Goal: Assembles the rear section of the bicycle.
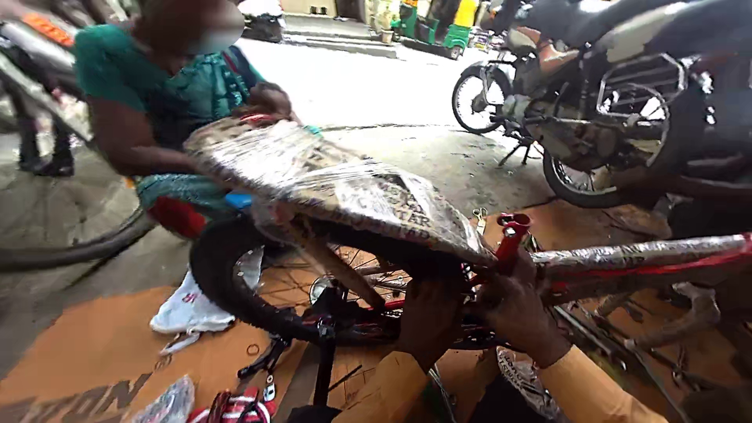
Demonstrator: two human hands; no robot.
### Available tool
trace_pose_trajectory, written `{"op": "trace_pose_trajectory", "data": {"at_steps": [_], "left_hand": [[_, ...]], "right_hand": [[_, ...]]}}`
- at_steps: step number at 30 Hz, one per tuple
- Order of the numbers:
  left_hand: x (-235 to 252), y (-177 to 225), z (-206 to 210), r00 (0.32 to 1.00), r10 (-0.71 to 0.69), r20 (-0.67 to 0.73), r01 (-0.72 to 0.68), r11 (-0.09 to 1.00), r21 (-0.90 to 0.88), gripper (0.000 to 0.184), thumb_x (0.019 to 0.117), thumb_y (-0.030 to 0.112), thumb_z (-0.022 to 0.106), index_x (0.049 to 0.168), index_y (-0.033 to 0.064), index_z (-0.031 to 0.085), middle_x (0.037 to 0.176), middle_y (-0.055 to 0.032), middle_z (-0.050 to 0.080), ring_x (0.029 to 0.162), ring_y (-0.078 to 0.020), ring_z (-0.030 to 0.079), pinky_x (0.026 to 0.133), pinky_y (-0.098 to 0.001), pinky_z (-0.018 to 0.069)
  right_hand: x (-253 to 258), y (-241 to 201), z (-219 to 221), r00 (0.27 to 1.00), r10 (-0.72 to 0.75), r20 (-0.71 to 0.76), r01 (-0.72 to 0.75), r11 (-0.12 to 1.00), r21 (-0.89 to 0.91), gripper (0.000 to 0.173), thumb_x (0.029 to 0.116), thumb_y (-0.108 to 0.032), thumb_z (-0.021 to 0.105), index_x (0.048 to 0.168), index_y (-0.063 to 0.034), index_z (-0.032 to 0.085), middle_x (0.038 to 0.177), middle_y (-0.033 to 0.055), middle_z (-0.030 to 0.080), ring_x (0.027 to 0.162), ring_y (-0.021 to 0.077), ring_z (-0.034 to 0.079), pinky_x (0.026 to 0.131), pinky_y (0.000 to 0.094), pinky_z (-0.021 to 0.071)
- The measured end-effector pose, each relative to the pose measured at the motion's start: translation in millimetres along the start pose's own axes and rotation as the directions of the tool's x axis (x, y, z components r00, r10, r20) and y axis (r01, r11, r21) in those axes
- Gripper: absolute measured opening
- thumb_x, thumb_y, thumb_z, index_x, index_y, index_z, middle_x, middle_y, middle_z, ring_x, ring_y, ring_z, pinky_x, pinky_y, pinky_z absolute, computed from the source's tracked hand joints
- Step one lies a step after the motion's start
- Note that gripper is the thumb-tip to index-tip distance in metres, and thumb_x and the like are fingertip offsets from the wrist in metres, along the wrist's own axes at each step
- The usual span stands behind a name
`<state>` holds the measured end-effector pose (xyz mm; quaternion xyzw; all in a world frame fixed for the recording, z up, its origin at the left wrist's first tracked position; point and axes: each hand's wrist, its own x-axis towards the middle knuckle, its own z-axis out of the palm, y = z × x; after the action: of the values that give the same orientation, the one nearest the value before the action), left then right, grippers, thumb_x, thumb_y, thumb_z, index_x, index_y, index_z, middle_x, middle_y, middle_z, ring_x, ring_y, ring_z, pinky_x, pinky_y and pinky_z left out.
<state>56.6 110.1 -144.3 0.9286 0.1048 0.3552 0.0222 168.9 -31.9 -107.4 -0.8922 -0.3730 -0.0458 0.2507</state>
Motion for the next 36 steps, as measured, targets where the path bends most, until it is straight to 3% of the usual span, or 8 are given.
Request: {"op": "trace_pose_trajectory", "data": {"at_steps": [7,9,15,23,27,31,34,36], "left_hand": [[11.1,-3.3,-10.3,0.987,0.073,0.143,-0.083,0.994,0.072,0.045,0.0856,0.025,0.075,0.125,0.0037,0.071,0.106,-0.0179,0.075,0.105,-0.0411,0.069,0.092,-0.0579,0.0536],[16.0,-3.3,-13.2,0.974,0.105,0.2,-0.132,0.984,0.124,0.04,0.0892,0.02,0.073,0.126,0.0038,0.07,0.108,-0.0176,0.074,0.107,-0.0409,0.069,0.094,-0.0559,0.0536],[34.6,0.6,-25.0,0.943,0.183,0.277,-0.27,0.909,0.318,0.035,0.0954,0.023,0.067,0.125,0.0056,0.071,0.11,-0.0128,0.074,0.106,-0.0333,0.07,0.09,-0.0478,0.0562],[43.9,16.3,-25.3,0.961,0.119,0.252,-0.193,0.936,0.295,0.039,0.0977,0.027,0.062,0.127,0.0021,0.07,0.114,-0.0208,0.072,0.112,-0.0397,0.068,0.088,-0.0517,0.0566],[45.5,24.0,-28.9,0.942,0.083,0.325,-0.192,0.928,0.319,0.04,0.1017,0.027,0.058,0.13,0.0005,0.067,0.119,-0.0231,0.07,0.116,-0.0415,0.066,0.09,-0.0537,0.0558],[46.0,24.9,-34.9,0.934,0.123,0.336,-0.226,0.931,0.288,0.04,0.1016,0.027,0.06,0.131,0.0005,0.067,0.119,-0.0214,0.07,0.115,-0.0412,0.066,0.093,-0.0539,0.0554],[45.2,22.8,-35.6,0.935,0.102,0.34,-0.205,0.937,0.284,0.04,0.0992,0.025,0.064,0.132,0.0017,0.066,0.119,-0.0197,0.071,0.116,-0.0407,0.065,0.094,-0.0541,0.0548],[46.4,24.9,-32.8,0.942,0.151,0.299,-0.243,0.922,0.301,0.039,0.0963,0.022,0.066,0.128,0.0008,0.068,0.116,-0.0212,0.071,0.114,-0.0427,0.066,0.091,-0.0554,0.055]], "right_hand": [[0.2,-6.2,-3.0,0.999,0.048,0.023,-0.048,0.999,0.021,0.063,0.0678,-0.064,0.086,0.121,-0.0326,0.073,0.166,0.0165,0.028,0.155,0.0413,0.017,0.116,0.0776,0.0139],[1.5,-7.1,-1.5,0.998,0.056,-0.003,-0.056,0.998,0.001,0.063,0.0666,-0.062,0.088,0.12,-0.0329,0.073,0.167,0.0149,0.027,0.157,0.0404,0.014,0.114,0.082,0.004],[1.1,-8.4,-2.8,0.997,0.066,-0.051,-0.066,0.998,-0.009,0.047,0.0716,-0.05,0.089,0.113,-0.0329,0.075,0.168,0.0096,0.026,0.157,0.036,0.016,0.113,0.0824,0.0008],[2.3,-6.9,-8.7,0.998,0.066,0.014,-0.067,0.996,0.058,0.049,0.074,-0.046,0.088,0.119,-0.0345,0.074,0.168,0.0078,0.026,0.158,0.0347,0.009,0.11,0.0842,-0.001],[1.0,-0.7,-1.9,0.999,0.027,-0.036,-0.025,0.998,0.059,0.052,0.071,-0.044,0.09,0.119,-0.034,0.073,0.168,0.0071,0.026,0.158,0.034,0.012,0.111,0.0836,-0.0007],[-8.4,14.6,7.3,0.986,-0.073,-0.149,0.102,0.975,0.196,0.047,0.0785,-0.041,0.086,0.123,-0.0349,0.072,0.171,0.0066,0.021,0.16,0.029,0.009,0.116,0.079,-0.0005],[-26.9,12.7,21.4,0.919,0.014,-0.394,0.164,0.895,0.414,0.038,0.0863,-0.03,0.078,0.124,-0.028,0.073,0.164,0.0039,0.038,0.155,0.0225,0.028,0.122,0.0624,0.0259],[-42.6,2.1,30.8,0.863,0.185,-0.471,0.139,0.809,0.572,0.025,0.0916,-0.021,0.073,0.117,-0.0183,0.073,0.15,0.003,0.053,0.141,0.0163,0.048,0.112,0.0431,0.0488]]}}
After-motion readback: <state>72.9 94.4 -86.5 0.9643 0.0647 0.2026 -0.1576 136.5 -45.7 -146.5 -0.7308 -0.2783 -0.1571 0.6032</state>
